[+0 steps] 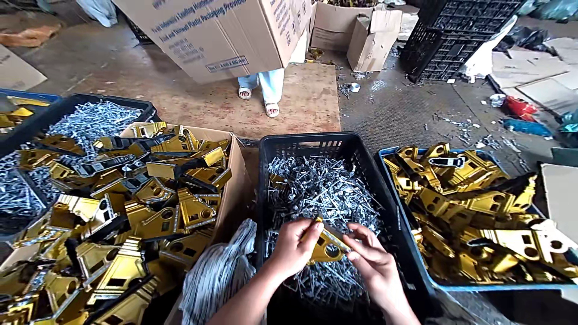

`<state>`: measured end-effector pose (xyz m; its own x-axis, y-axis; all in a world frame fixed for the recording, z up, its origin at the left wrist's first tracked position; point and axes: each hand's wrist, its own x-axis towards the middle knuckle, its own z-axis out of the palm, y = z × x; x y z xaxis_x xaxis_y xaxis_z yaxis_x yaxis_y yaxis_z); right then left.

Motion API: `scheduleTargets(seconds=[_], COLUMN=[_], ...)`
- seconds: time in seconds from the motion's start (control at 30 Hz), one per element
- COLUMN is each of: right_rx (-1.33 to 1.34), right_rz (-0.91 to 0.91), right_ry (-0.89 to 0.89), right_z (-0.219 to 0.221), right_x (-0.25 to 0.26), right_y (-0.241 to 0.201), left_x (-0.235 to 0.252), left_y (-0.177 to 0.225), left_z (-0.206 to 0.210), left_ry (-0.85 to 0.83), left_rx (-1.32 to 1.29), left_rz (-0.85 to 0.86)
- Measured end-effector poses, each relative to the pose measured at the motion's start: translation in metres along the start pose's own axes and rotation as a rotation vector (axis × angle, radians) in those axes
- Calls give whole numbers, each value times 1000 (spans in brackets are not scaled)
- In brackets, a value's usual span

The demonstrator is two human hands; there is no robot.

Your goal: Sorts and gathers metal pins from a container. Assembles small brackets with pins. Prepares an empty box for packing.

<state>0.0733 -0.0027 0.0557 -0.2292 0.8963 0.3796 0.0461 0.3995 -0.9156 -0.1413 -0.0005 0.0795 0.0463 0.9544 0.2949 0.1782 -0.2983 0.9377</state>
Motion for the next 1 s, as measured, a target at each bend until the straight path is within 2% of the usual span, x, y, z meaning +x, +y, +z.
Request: scheduleTargets(seconds=[0.1, 0.17, 0.23, 0.3, 0.37, 0.5, 0.6, 0.7, 0.77, 0.87, 1.0], right_rx=[242, 336, 286, 121, 20, 184, 329, 170, 11, -129, -175], right_rz=[-51, -85, -110, -149, -205, -123, -62, -107, -175, -212, -130], right_ry=[-241, -316, -219, -101, -51, -94, -107, 80, 195, 267, 347], right_z=[-10, -9, -8, -9, -8, -7, -8, -1, 2, 6, 15], right_x=[4, 5, 5, 5, 6, 4, 4, 3, 3, 2, -1], right_y=[-1, -2, -4, -3, -1, -2, 2, 0, -3, -9, -13], left_x=[-3, -5, -6, -7, -8, -7, -6, -4, -3, -4, -6], left_y=[1, 2, 2, 0, -2, -4, 1, 7, 5, 1, -3], left_z=[2, 9, 13, 15, 17, 18, 21, 21, 21, 25, 31], left_ry=[-182, -195, -107, -7, 40, 23, 54, 92, 108, 139, 183], left_rx=[-294, -394, -370, -299, -262, -262, -294, -356, -345, -294, -222], left_rz=[-28, -34, -46, -41, -14, -13, -117, -242, -258, -223, -209])
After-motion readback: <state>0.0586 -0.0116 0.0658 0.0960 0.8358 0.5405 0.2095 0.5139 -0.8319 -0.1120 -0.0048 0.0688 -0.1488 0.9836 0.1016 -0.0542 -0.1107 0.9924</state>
